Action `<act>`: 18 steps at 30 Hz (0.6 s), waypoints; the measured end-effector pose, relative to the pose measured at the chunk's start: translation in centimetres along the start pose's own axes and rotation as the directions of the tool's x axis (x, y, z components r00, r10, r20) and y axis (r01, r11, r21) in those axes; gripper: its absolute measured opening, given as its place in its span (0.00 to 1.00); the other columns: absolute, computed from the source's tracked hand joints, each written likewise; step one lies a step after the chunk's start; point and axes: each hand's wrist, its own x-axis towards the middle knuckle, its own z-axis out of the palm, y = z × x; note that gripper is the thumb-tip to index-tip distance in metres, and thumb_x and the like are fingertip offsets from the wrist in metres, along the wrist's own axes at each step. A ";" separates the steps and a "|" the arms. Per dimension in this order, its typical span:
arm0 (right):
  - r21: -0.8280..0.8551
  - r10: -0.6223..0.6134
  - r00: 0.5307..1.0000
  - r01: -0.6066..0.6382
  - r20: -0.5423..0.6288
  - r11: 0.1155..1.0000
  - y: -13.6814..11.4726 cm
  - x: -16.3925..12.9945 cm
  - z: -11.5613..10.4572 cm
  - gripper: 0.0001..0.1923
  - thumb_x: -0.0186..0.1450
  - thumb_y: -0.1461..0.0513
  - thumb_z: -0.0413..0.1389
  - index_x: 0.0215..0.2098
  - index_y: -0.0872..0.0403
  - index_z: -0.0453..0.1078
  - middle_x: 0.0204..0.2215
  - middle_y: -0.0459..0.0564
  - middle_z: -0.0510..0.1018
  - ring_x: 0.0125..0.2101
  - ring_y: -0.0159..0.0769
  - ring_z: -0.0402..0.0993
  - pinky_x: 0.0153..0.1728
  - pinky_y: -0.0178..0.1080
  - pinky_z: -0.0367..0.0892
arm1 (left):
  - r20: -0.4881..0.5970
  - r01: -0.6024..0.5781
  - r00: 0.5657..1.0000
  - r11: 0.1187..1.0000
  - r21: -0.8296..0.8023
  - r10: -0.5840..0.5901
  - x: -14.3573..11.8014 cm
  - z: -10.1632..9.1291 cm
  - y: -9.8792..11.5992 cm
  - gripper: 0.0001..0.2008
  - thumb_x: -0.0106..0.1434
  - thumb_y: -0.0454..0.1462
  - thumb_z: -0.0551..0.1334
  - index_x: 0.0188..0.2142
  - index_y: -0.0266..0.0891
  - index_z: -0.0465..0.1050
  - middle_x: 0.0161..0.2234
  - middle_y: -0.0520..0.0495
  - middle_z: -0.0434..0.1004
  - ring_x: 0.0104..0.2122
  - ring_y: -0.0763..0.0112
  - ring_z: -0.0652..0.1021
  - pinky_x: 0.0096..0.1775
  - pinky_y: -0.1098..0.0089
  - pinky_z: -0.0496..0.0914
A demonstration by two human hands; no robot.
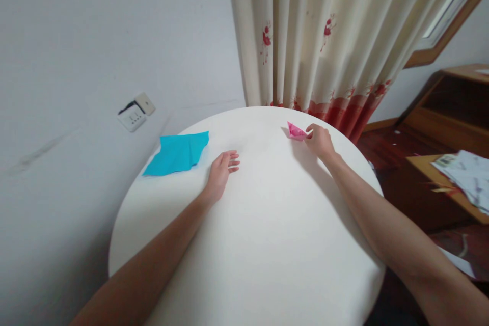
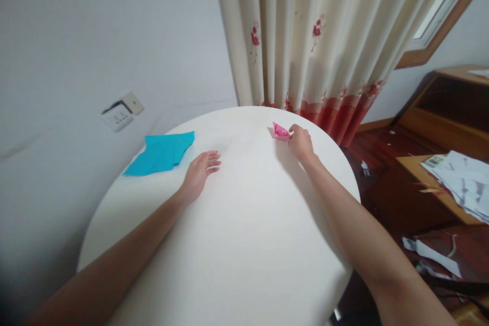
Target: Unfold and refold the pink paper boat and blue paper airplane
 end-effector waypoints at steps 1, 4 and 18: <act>0.010 -0.008 1.000 0.008 0.000 1.000 0.0 0.0 0.0 0.19 0.54 0.70 0.55 0.44 0.55 0.73 0.31 0.51 0.82 0.35 0.44 0.76 0.37 0.39 0.66 | -0.002 0.000 1.000 1.000 0.001 0.000 0.0 0.0 0.0 0.24 0.61 0.54 0.63 0.44 0.36 0.74 0.45 0.41 0.76 0.37 0.68 0.78 0.37 0.69 0.73; 0.028 -0.024 1.000 0.023 0.003 0.999 0.1 0.0 0.2 0.19 0.53 0.70 0.54 0.43 0.55 0.73 0.30 0.51 0.82 0.35 0.44 0.76 0.38 0.39 0.66 | -0.002 -0.002 1.000 1.000 0.002 0.002 0.0 0.0 -0.1 0.24 0.61 0.54 0.63 0.44 0.36 0.74 0.45 0.41 0.76 0.37 0.68 0.78 0.37 0.69 0.73; -0.004 0.054 0.998 -0.054 0.021 0.999 0.3 -0.2 0.4 0.26 0.54 0.70 0.54 0.52 0.56 0.66 0.31 0.53 0.82 0.37 0.47 0.75 0.38 0.41 0.65 | 0.005 -0.003 1.000 1.000 0.016 0.003 0.1 -0.1 -0.1 0.22 0.61 0.53 0.63 0.43 0.37 0.74 0.45 0.41 0.77 0.37 0.68 0.78 0.37 0.68 0.72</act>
